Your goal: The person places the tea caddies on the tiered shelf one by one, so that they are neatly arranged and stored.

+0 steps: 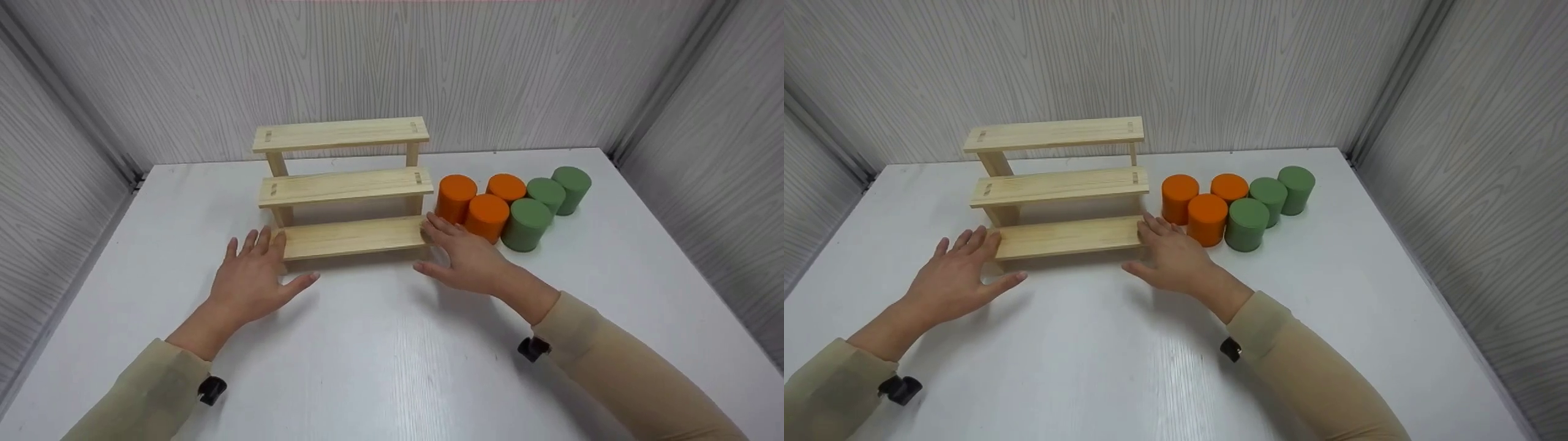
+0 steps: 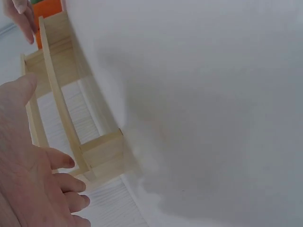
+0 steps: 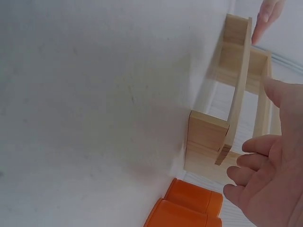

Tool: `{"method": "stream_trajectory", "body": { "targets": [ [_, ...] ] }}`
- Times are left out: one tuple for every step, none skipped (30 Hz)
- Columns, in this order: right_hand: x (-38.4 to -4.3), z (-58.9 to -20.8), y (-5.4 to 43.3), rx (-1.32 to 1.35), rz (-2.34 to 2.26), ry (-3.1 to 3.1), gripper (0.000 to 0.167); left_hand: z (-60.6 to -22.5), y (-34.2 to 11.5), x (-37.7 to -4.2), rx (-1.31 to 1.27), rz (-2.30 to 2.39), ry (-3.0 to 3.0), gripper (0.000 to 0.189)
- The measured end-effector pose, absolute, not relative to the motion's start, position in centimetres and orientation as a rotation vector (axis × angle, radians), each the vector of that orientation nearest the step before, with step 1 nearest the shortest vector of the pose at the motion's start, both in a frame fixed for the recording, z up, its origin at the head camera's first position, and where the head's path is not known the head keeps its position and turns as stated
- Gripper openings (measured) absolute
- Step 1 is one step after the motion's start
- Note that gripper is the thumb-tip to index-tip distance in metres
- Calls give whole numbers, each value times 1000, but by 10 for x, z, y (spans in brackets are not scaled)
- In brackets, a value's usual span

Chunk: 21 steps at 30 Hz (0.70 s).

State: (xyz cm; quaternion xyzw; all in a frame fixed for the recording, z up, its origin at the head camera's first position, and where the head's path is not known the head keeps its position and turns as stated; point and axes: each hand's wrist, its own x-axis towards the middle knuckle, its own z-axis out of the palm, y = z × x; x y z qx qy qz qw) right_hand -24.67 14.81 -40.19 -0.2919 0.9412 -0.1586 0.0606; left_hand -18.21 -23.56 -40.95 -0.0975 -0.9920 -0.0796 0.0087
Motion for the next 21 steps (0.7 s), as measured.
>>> {"method": "stream_trajectory", "body": {
  "targets": [
    [-247, -403, 148, -893, -471, 2842, 90, -410, -236, -183, -312, -247, -3097, 111],
    [-248, -405, 149, -901, -463, 2836, 89, -410, -237, -183, -319, -248, -3091, 111],
    [-248, -406, 149, -909, -453, 2832, 88, -410, -238, -183, -324, -251, -3090, 110],
    [-248, -407, 150, -918, -446, 2830, 88, -410, -239, -184, -332, -254, -3085, 109],
    [-248, -408, 150, -929, -443, 2831, 87, -410, -239, -185, -338, -257, -3080, 108],
    [-248, -409, 151, -939, -443, 2832, 86, -410, -239, -185, -346, -259, -3072, 107],
    [-248, -409, 151, -948, -448, 2836, 85, -409, -239, -186, -356, -260, -3063, 105],
    [-248, -409, 151, -952, -452, 2839, 84, -408, -239, -187, -362, -261, -3061, 104],
    [-248, -409, 152, -957, -454, 2841, 83, -408, -240, -188, -365, -259, -3063, 103],
    [-248, -409, 152, -959, -456, 2842, 82, -407, -240, -189, -370, -256, -3062, 103],
    [-248, -409, 152, -960, -458, 2843, 82, -407, -239, -189, -373, -256, -3062, 102],
    [-248, -409, 151, -958, -458, 2844, 81, -407, -239, -189, -375, -256, -3065, 102],
    [-248, -409, 151, -956, -454, 2845, 81, -408, -239, -190, -375, -252, -3067, 101],
    [-247, -409, 151, -954, -454, 2846, 82, -408, -238, -190, -373, -245, -3068, 101],
    [-247, -410, 150, -954, -456, 2847, 82, -408, -238, -190, -372, -240, -3065, 101],
    [-247, -410, 149, -952, -461, 2849, 82, -408, -238, -190, -374, -235, -3061, 101],
    [-247, -411, 149, -952, -467, 2850, 82, -409, -237, -190, -374, -230, -3057, 100],
    [-246, -412, 149, -954, -469, 2853, 82, -409, -237, -190, -374, -223, -3053, 100],
    [-246, -412, 149, -956, -472, 2854, 82, -409, -237, -190, -375, -215, -3047, 101],
    [-246, -413, 149, -958, -475, 2855, 82, -409, -237, -190, -375, -210, -3044, 101],
    [-246, -413, 149, -959, -473, 2855, 82, -409, -237, -190, -375, -203, -3042, 102]
  ]
}}
